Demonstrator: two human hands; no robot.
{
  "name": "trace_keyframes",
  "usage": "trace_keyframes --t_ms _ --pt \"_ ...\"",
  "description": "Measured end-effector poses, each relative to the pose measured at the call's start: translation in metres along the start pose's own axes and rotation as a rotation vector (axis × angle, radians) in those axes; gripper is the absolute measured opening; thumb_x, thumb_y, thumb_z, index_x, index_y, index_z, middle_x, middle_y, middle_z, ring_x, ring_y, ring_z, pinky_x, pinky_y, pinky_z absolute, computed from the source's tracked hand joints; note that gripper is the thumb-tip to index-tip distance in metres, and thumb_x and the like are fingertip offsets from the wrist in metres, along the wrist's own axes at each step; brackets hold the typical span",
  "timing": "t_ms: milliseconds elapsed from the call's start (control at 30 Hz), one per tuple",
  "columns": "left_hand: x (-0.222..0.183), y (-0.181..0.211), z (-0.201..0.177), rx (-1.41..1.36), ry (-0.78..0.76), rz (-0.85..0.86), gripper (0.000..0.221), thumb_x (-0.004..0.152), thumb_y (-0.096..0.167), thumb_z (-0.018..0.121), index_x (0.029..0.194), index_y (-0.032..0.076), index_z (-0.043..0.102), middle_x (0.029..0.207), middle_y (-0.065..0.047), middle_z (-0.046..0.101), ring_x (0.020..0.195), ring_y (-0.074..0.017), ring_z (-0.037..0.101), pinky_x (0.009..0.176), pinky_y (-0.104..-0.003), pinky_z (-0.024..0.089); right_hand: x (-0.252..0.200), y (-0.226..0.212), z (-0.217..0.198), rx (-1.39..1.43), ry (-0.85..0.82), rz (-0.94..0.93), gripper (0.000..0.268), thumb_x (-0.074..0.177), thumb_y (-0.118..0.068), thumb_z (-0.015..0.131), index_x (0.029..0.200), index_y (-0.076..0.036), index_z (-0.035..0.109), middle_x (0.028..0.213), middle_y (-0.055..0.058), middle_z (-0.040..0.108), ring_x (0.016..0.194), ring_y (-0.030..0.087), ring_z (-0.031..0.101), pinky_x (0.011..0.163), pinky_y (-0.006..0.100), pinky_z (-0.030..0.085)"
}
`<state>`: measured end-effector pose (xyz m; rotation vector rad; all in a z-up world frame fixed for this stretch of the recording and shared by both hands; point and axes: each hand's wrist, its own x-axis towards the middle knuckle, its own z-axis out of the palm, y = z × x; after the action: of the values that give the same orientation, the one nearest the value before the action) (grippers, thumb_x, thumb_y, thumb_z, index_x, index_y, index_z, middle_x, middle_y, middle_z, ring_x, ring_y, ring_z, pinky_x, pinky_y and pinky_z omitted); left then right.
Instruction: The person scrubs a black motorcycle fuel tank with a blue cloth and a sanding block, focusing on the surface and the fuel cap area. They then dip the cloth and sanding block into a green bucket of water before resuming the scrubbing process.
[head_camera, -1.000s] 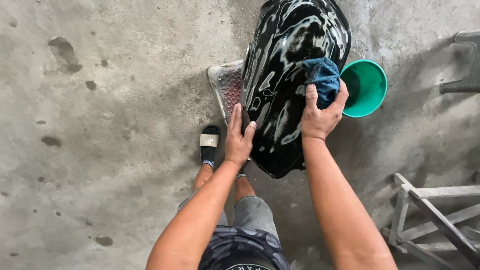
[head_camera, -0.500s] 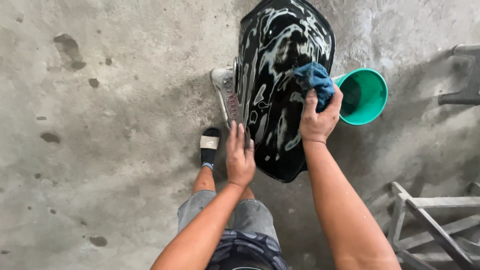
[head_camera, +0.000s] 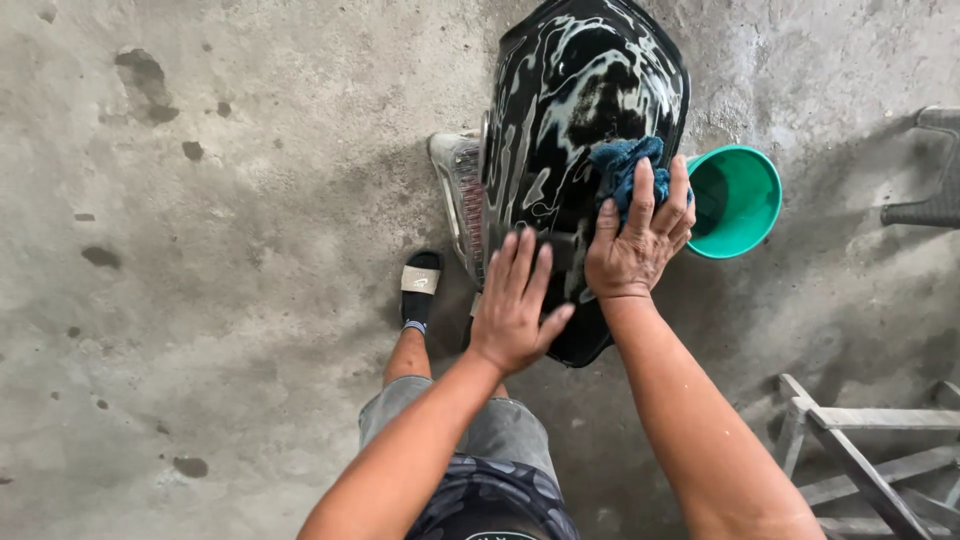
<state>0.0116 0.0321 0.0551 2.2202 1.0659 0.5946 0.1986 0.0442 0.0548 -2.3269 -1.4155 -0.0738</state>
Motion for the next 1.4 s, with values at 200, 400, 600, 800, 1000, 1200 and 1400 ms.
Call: trace_keyframes --t_ms 200,400,600,800,1000,1200,1400 --pt "0.018 -0.012 0.014 0.066 -0.064 -0.037 0.085 0.101 0.055 0.055 0.165 0.006 0.026 0.173 -0.021 0.017 0.161 -0.0436 0.02 0.129 -0.058 0.021 -0.001 0.004 0.003 0.063 -0.003 0.03 0.055 0.11 -0.032 0.058 0.16 -0.018 0.04 0.168 0.019 0.031 0.148 0.044 0.037 0.125 0.056 0.028" --pt "0.165 -0.023 0.004 0.137 0.025 -0.008 0.091 0.101 0.065 0.049 0.167 0.009 0.021 0.174 -0.017 0.012 0.163 -0.0397 0.017 0.132 -0.056 0.021 0.008 -0.01 -0.011 0.026 0.002 -0.006 0.075 0.1 -0.059 0.063 0.156 -0.016 0.039 0.162 0.022 0.03 0.141 0.047 0.035 0.117 0.059 0.027" --pt "0.052 -0.015 -0.003 0.031 -0.039 0.027 0.089 0.104 0.061 0.051 0.167 0.007 0.019 0.175 -0.021 0.014 0.163 -0.0441 0.017 0.133 -0.057 0.02 0.003 0.0 -0.002 0.019 -0.034 0.05 0.069 0.105 -0.055 0.062 0.159 -0.02 0.038 0.166 0.017 0.032 0.141 0.044 0.038 0.117 0.058 0.03" --pt "0.074 -0.019 0.0 0.099 -0.062 -0.013 0.09 0.102 0.063 0.05 0.166 0.007 0.022 0.174 -0.022 0.015 0.162 -0.0447 0.018 0.131 -0.059 0.02 -0.002 0.0 0.003 -0.014 -0.019 0.035 0.066 0.106 -0.054 0.061 0.159 -0.021 0.038 0.164 0.017 0.034 0.14 0.045 0.039 0.115 0.059 0.032" --pt "0.208 -0.027 -0.001 0.114 -0.03 -0.011 0.09 0.103 0.068 0.047 0.168 0.01 0.022 0.175 -0.017 0.014 0.163 -0.0399 0.017 0.132 -0.057 0.02 -0.001 -0.003 0.0 0.013 -0.017 0.033 0.066 0.106 -0.054 0.061 0.158 -0.02 0.038 0.163 0.018 0.034 0.139 0.045 0.039 0.116 0.058 0.033" --pt "0.045 -0.013 -0.006 0.049 -0.085 0.009 0.093 0.099 0.064 0.051 0.165 0.005 0.022 0.172 -0.023 0.014 0.16 -0.045 0.015 0.128 -0.061 0.018 0.002 -0.003 0.007 0.031 -0.011 0.032 0.066 0.105 -0.054 0.064 0.157 -0.022 0.038 0.163 0.018 0.035 0.139 0.044 0.039 0.115 0.058 0.032" --pt "0.158 -0.017 -0.003 0.084 0.002 -0.028 0.088 0.104 0.064 0.05 0.166 0.006 0.026 0.175 -0.02 0.018 0.162 -0.0444 0.021 0.131 -0.059 0.022 -0.001 -0.008 -0.002 0.044 -0.017 0.017 0.071 0.1 -0.051 0.066 0.157 -0.02 0.038 0.162 0.019 0.034 0.139 0.045 0.038 0.115 0.06 0.032"
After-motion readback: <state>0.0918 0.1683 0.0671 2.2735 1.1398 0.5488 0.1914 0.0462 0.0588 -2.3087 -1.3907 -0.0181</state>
